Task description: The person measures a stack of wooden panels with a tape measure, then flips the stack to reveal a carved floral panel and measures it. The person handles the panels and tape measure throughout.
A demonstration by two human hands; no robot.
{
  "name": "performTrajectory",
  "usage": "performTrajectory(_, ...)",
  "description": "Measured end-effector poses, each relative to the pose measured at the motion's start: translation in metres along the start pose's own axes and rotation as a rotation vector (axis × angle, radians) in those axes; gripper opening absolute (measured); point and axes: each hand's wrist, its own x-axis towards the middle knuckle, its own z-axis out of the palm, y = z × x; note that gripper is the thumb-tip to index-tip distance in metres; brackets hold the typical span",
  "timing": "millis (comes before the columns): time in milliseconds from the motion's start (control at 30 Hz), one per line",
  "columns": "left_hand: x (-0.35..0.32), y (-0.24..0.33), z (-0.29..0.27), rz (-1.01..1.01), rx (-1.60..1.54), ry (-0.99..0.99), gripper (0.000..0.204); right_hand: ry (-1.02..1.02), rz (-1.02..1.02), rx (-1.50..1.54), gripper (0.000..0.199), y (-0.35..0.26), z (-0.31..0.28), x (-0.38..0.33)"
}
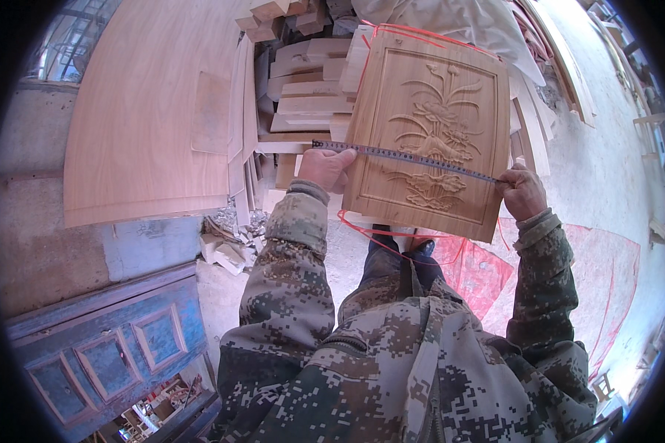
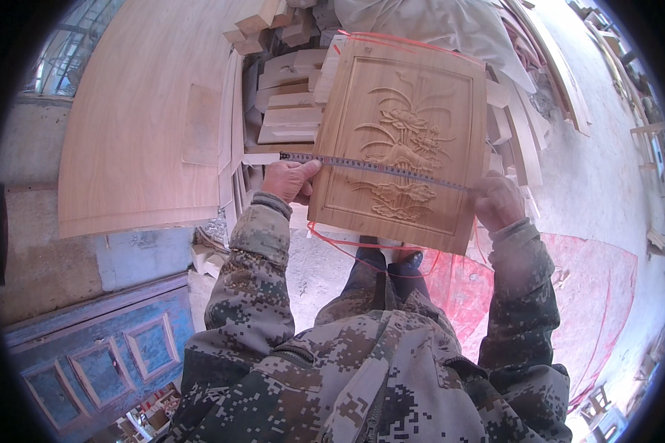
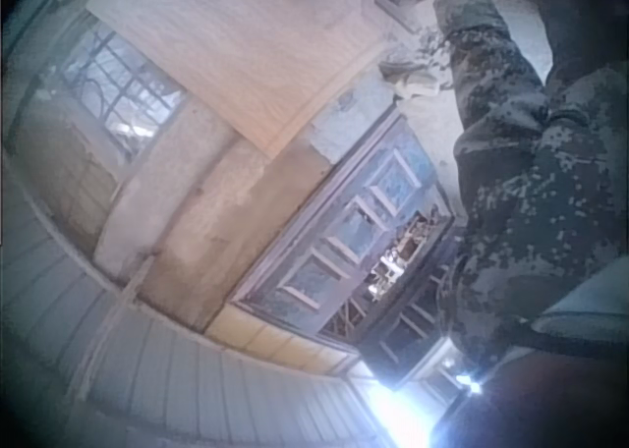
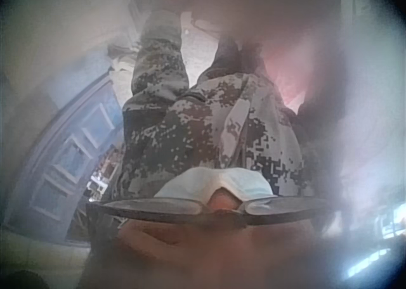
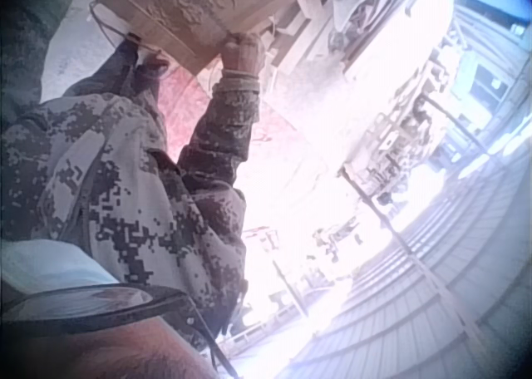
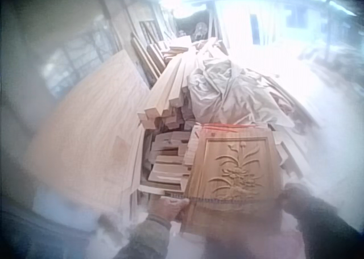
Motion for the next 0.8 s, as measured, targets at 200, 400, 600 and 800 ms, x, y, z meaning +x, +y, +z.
performTrajectory(200,-0.001,-0.001,0.001,0.026,0.009,0.010,0.042,0.043,-0.019,-0.021,0.016,0.000,0.003,-0.001)
performTrajectory(400,-0.002,-0.004,0.003,0.072,0.012,0.036,0.043,0.080,0.003,-0.033,0.016,-0.002,0.005,-0.002)
performTrajectory(600,-0.005,-0.004,0.006,0.078,-0.028,0.064,0.044,0.100,0.001,0.151,0.016,0.007,0.005,0.000)
performTrajectory(800,-0.006,-0.009,0.012,0.088,-0.002,0.126,0.043,0.064,-0.033,0.177,0.014,0.025,0.016,0.001)
